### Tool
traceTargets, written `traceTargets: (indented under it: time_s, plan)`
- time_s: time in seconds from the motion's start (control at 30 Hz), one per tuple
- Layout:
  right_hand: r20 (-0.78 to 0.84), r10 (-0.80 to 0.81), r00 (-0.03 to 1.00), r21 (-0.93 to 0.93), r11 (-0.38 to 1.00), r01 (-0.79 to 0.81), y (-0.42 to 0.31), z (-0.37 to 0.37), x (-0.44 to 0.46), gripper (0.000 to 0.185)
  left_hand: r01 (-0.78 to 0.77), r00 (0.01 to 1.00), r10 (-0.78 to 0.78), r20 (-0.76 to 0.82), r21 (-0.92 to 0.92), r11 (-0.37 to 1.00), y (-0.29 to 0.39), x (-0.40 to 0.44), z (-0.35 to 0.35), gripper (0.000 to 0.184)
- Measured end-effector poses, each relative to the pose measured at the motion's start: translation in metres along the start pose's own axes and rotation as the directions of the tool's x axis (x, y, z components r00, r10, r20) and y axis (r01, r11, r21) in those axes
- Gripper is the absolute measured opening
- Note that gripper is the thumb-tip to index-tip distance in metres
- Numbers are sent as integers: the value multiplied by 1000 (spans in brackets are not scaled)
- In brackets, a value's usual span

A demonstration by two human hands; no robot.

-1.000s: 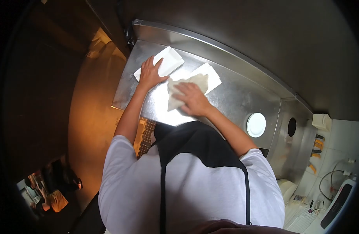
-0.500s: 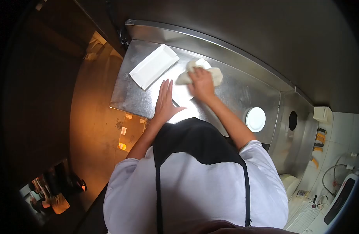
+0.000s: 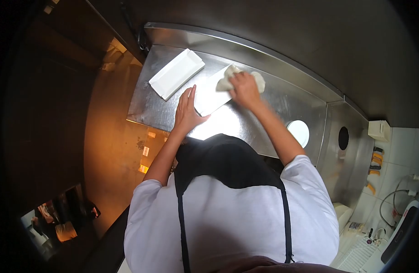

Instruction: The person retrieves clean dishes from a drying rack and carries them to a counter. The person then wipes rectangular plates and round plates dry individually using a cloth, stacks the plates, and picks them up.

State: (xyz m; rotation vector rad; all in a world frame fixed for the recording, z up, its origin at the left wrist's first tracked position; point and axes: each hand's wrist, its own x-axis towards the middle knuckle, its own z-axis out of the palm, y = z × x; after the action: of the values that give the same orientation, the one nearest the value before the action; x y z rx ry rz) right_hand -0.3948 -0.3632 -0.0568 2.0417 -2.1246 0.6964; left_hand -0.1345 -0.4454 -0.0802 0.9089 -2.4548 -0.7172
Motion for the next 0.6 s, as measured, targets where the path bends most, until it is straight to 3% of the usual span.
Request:
traceTargets:
  time_s: [0.07, 0.13, 0.2, 0.27, 0.3, 0.37, 0.43, 0.5, 0.6]
  plan:
    - [-32, -95, 995, 97, 991, 98, -37, 10, -15, 44, 0, 1000, 0, -6, -9, 1000, -1, 0, 3, 127]
    - [-47, -236, 971, 313, 919, 238, -82, 20, -28, 44, -61, 998, 61, 3, 48, 997, -16, -5, 10, 128]
    - [106, -210, 972, 374, 914, 157, -93, 6, -25, 44, -77, 997, 77, 5, 55, 995, -14, -6, 8, 129]
    - [57, -232, 971, 351, 915, 198, -53, 11, -30, 47, -51, 999, 51, 6, 13, 999, 0, -5, -3, 129]
    - [51, -192, 980, 261, 950, 172, -30, 8, -32, 51, -33, 999, 33, 25, -5, 999, 1, -3, -3, 128]
    - [73, -6, 997, 51, 999, 2, 29, -1, -30, 48, -41, 998, 34, 58, 130, 991, 3, -3, -6, 130]
    - [-41, 187, 981, -7, 982, -188, 74, -20, -34, 45, -15, 991, -13, 131, 212, 977, 11, 4, -12, 131]
    - [-80, 406, 910, 105, 912, -397, 89, -39, -40, 39, -52, 987, 11, 158, 262, 964, 28, 15, -12, 129]
    - [-48, 644, 763, 433, 702, -565, 76, -49, -52, 36, -89, 986, 44, 164, 276, 957, 44, 40, 15, 125]
